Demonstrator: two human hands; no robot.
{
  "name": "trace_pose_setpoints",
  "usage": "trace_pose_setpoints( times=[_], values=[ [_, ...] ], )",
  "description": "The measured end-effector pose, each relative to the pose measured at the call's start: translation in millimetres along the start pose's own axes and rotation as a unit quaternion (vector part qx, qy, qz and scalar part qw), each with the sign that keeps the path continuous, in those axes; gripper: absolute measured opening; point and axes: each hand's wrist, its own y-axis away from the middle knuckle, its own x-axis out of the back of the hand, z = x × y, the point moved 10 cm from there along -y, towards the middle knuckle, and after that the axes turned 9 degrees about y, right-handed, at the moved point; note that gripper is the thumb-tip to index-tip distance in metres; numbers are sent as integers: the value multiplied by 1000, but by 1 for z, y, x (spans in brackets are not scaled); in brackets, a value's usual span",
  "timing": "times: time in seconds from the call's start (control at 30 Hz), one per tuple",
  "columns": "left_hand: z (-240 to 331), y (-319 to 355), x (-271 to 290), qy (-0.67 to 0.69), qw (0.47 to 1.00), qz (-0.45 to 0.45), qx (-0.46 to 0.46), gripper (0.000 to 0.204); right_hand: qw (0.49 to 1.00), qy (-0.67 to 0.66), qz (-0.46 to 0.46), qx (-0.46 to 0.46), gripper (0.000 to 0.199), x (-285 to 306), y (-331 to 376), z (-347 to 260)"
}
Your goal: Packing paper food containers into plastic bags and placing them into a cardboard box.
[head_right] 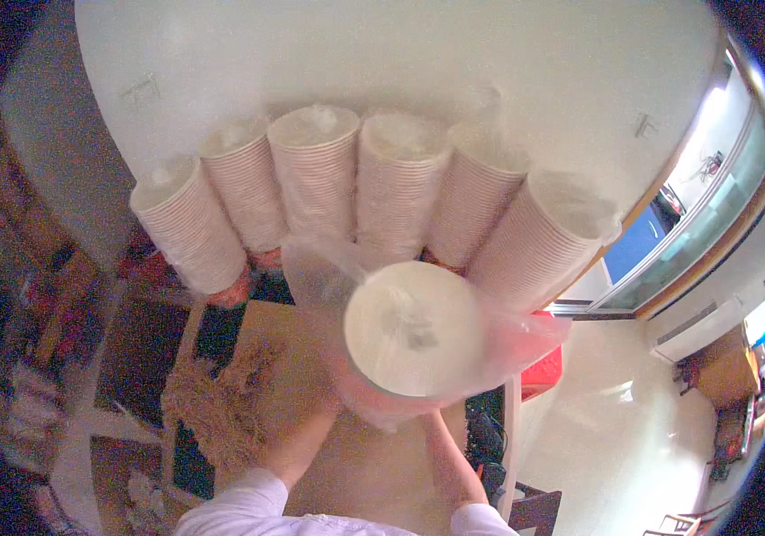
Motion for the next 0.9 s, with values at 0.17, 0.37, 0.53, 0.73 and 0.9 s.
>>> trace_pose_setpoints(
  times=[0.17, 0.37, 0.53, 0.73, 0.9],
  values=[
    [-1, 46, 28, 25, 990, 47, 133, 39, 957, 253, 116, -81, 44, -58, 71, -15],
    [6, 157, 19, 81, 947, 76, 300, 40, 969, 140, 147, -139, 44, -64, 154, -22],
    [32, 224, 20, 118, 893, 107, 422, 41, 953, 105, 174, -226, 49, -115, 199, -44],
    [66, 273, 12, 197, 848, 162, 464, 46, 961, 118, 158, -192, 48, -152, 217, -73],
    [120, 288, 6, 147, 815, 151, 540, 49, 946, 319, 34, -47, 48, -203, 220, -130]
  ],
)
